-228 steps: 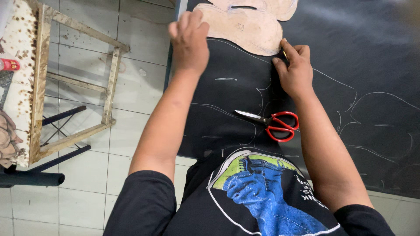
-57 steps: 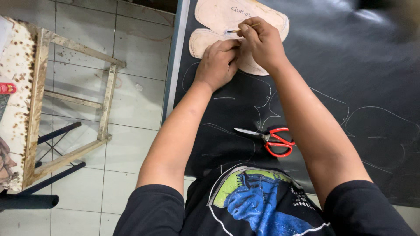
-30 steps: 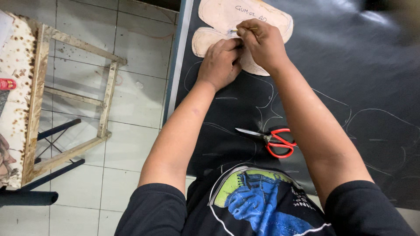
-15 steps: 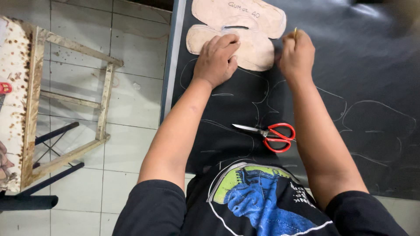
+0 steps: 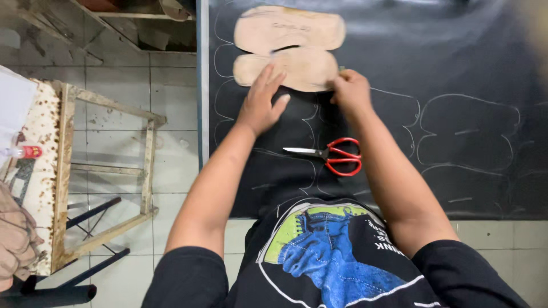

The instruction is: The person places a cardboard shoe sole pattern on a large black sheet and traces its outline with a pencil. They repeat this process multiple times, repositioning the pattern to create several outlines on the sheet.

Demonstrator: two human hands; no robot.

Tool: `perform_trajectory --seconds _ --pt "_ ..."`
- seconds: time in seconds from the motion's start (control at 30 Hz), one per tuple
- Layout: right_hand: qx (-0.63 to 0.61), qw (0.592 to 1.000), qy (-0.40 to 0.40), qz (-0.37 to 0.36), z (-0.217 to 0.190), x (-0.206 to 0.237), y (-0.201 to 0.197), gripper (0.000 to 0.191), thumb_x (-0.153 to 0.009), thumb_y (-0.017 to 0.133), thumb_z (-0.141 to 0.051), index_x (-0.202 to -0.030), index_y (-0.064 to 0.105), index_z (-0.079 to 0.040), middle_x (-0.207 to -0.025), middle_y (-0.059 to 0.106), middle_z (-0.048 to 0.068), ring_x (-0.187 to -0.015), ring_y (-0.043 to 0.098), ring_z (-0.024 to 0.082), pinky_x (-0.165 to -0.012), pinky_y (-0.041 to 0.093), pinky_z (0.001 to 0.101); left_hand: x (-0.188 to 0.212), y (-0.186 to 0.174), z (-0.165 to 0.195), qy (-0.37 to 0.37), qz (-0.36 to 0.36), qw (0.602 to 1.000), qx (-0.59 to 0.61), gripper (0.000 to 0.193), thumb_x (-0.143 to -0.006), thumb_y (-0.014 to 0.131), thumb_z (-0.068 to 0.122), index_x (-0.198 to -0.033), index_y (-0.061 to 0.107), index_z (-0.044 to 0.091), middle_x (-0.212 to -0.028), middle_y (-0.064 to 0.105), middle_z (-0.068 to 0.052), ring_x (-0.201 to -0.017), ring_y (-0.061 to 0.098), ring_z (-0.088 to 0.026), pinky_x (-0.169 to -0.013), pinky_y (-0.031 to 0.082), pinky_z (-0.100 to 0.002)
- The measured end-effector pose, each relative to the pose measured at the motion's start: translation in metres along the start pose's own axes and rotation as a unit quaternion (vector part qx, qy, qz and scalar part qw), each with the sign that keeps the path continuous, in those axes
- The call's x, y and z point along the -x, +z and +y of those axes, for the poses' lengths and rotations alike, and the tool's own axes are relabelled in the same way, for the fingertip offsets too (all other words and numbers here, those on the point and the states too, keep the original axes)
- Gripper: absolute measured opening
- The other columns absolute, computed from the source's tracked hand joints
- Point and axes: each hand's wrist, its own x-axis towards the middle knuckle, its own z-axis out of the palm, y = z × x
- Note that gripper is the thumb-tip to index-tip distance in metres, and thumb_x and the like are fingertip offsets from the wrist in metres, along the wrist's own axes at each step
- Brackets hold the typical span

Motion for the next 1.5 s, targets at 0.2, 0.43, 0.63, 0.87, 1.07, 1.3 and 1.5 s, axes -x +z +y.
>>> perform_trajectory --seconds 0.2,0.43,0.63,0.87,1.07,1.3,1.5 --pt "-0.003 0.992 -0.007 0.124 0.053 0.026 -0.142 0.016 -0.086 0.065 -0.008 -0.097 0.073 0.001 -0.082 0.071 0.005 -0.059 0.063 0.01 -0.055 0.054 0.0262 0.057 0.016 0.043 -0.07 0.017 0.991 -0.113 0.048 -0.095 0.069 0.028 -0.139 0.062 0.01 -0.158 0.044 -0.012 -0.15 0.036 -0.037 -0.119 0.035 -0.048" --pt "0.038 0.985 0.023 0.164 0.101 0.053 -0.244 0.02 -0.089 0.075 -0.008 -0.104 0.066 0.001 -0.086 0.072 0.006 -0.059 0.064 0.01 -0.053 0.052 0.0249 0.056 0.034 0.054 -0.068 0.018 0.982 -0.173 0.046 -0.095 0.068 0.026 -0.138 0.063 0.01 -0.156 0.046 -0.013 -0.148 0.037 -0.036 -0.121 0.032 -0.049" --pt "0.024 0.99 -0.008 0.138 0.124 0.047 -0.26 0.022 -0.09 0.076 -0.009 -0.105 0.065 0.002 -0.085 0.073 0.006 -0.06 0.066 0.01 -0.053 0.053 0.0235 0.058 0.045 0.066 -0.083 0.018 0.978 -0.191 0.044 -0.096 0.068 0.023 -0.138 0.062 0.012 -0.157 0.047 -0.01 -0.149 0.038 -0.035 -0.122 0.033 -0.048" --pt "0.021 0.994 0.009 0.109 0.124 0.035 -0.268 0.019 -0.09 0.076 -0.01 -0.1 0.065 0.002 -0.083 0.072 0.007 -0.059 0.066 0.01 -0.052 0.054 0.0228 0.05 0.049 0.072 -0.079 0.027 0.972 -0.22 0.046 -0.094 0.07 0.024 -0.137 0.062 0.013 -0.156 0.046 -0.008 -0.149 0.036 -0.033 -0.122 0.032 -0.048" --pt "-0.057 0.997 0.015 0.052 0.11 0.008 -0.274 0.015 -0.095 0.072 -0.012 -0.102 0.069 0.001 -0.084 0.072 0.005 -0.06 0.066 0.01 -0.05 0.046 0.0221 0.038 0.058 0.071 -0.134 0.052 0.97 -0.194 0.039 -0.085 0.074 0.021 -0.122 0.065 0.013 -0.147 0.051 -0.007 -0.141 0.043 -0.033 -0.117 0.037 -0.049" --pt "-0.062 0.996 -0.056 0.018 0.075 -0.047 -0.247 0.017 -0.091 0.074 -0.007 -0.104 0.065 0.002 -0.085 0.072 0.005 -0.06 0.066 0.009 -0.055 0.053 0.0221 -0.026 0.115 0.071 -0.144 0.099 0.969 -0.176 0.035 -0.089 0.079 0.025 -0.121 0.069 0.014 -0.144 0.053 -0.008 -0.144 0.042 -0.033 -0.118 0.037 -0.052" --pt "0.027 0.996 -0.077 0.036 0.074 -0.061 -0.235 0.018 -0.095 0.075 -0.012 -0.106 0.069 0.001 -0.084 0.07 0.003 -0.063 0.062 0.007 -0.055 0.053 0.0232 -0.066 0.144 0.074 -0.129 0.075 0.978 -0.145 0.048 -0.087 0.079 0.028 -0.132 0.07 0.015 -0.153 0.045 -0.013 -0.148 0.029 -0.037 -0.121 0.019 -0.056"
